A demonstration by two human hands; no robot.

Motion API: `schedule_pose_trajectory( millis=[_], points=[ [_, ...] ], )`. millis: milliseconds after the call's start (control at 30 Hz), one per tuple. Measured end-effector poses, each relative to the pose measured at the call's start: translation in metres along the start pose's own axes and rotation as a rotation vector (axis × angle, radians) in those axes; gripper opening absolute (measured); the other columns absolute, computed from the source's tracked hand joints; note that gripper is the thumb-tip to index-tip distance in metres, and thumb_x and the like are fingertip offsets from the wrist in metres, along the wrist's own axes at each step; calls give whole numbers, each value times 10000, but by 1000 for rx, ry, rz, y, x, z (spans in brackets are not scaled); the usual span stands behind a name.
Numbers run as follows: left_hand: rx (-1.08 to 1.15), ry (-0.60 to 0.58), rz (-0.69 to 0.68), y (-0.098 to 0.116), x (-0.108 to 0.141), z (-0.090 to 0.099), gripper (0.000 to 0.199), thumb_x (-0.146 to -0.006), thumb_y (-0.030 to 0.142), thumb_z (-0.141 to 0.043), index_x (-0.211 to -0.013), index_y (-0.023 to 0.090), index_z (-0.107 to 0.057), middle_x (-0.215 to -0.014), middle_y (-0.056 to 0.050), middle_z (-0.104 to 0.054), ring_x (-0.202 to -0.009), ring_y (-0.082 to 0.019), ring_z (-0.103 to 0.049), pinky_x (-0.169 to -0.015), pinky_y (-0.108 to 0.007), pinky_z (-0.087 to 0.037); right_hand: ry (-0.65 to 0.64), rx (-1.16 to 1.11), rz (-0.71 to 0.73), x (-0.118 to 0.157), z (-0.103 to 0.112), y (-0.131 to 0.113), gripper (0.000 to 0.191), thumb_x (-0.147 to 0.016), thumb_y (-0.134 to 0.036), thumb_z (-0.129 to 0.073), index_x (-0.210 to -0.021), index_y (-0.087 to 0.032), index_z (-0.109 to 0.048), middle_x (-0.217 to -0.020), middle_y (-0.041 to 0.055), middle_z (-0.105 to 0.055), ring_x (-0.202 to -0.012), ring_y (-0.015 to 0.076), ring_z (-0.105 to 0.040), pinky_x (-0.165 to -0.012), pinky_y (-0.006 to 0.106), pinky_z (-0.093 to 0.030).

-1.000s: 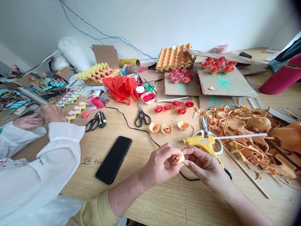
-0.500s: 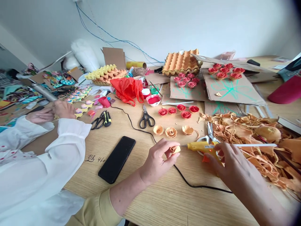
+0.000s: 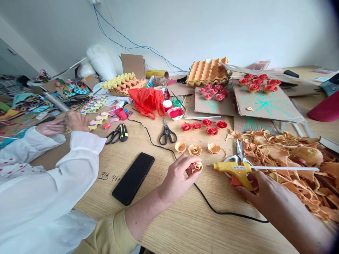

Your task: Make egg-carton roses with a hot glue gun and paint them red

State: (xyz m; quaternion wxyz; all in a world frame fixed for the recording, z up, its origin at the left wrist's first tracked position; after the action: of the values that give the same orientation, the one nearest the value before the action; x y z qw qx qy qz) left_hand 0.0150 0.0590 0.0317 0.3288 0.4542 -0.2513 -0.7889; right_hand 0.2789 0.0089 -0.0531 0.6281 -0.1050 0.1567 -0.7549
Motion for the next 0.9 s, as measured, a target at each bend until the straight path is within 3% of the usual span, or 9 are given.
schedule_pose_trajectory(
  millis=[167, 333, 467, 633, 700, 900],
  points=[
    [-127, -10, -60, 6, 0, 2, 253, -878, 71, -696, -1095, 197, -665, -943, -27, -646, -711, -108, -602, -688, -234, -576, 16, -94, -35, -6, 11, -7, 467, -798, -711, -567, -843, -247, -592, -776, 100, -712, -635, 281, -653, -558, 362, -428],
    [-6, 38, -9, 1, -1, 6, 207, -850, 80, -720, -1008, 186, -639, -954, -32, -662, -748, -116, -619, -667, -225, -566, 57, -303, -158, -7, 28, -11, 584, -767, -776, -541, -923, -223, -647, -788, 90, -701, -577, 239, -603, -572, 368, -444],
    [108, 43, 106, -9, -2, 7, 285, -831, 69, -718, -1085, 192, -674, -954, -22, -644, -734, -97, -607, -696, -210, -577, -29, -593, -232, -4, 31, -10, 620, -806, -773, -619, -1089, -223, -665, -752, 31, -661, -645, 212, -569, -567, 311, -433],
    [220, 11, 258, -20, -3, 4, 160, -800, 114, -737, -940, 188, -713, -975, -37, -603, -794, -114, -608, -639, -181, -540, -130, -1122, -272, 3, 28, -30, 482, -720, -646, -827, -872, -206, -705, -712, 22, -617, -690, 183, -549, -607, 262, -459],
    [272, 2, 322, -25, -3, 1, 132, -788, 117, -729, -899, 179, -694, -925, -29, -609, -782, -115, -601, -635, -181, -520, -166, -1323, -315, 9, 24, -41, 409, -738, -556, -852, -926, -219, -717, -728, 12, -613, -676, 156, -543, -622, 234, -466],
    [509, -89, 568, -49, 6, -18, 158, -784, 214, -757, -923, 168, -699, -808, 18, -546, -660, -75, -521, -566, -172, -475, -264, -1476, -204, 15, 15, -57, 368, -794, -539, -796, -963, -220, -721, -609, 0, -529, -546, 119, -410, -453, 193, -335]
  ],
)
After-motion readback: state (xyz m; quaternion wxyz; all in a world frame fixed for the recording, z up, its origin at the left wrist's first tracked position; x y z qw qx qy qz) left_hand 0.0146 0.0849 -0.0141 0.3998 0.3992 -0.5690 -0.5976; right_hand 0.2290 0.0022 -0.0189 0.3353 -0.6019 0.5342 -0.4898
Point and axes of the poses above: each hand's wrist, its own x-axis away from the middle knuckle, its own z-axis out of the back of the hand, y = z × x, the point moved 9 cm from there along -x, towards the middle knuckle
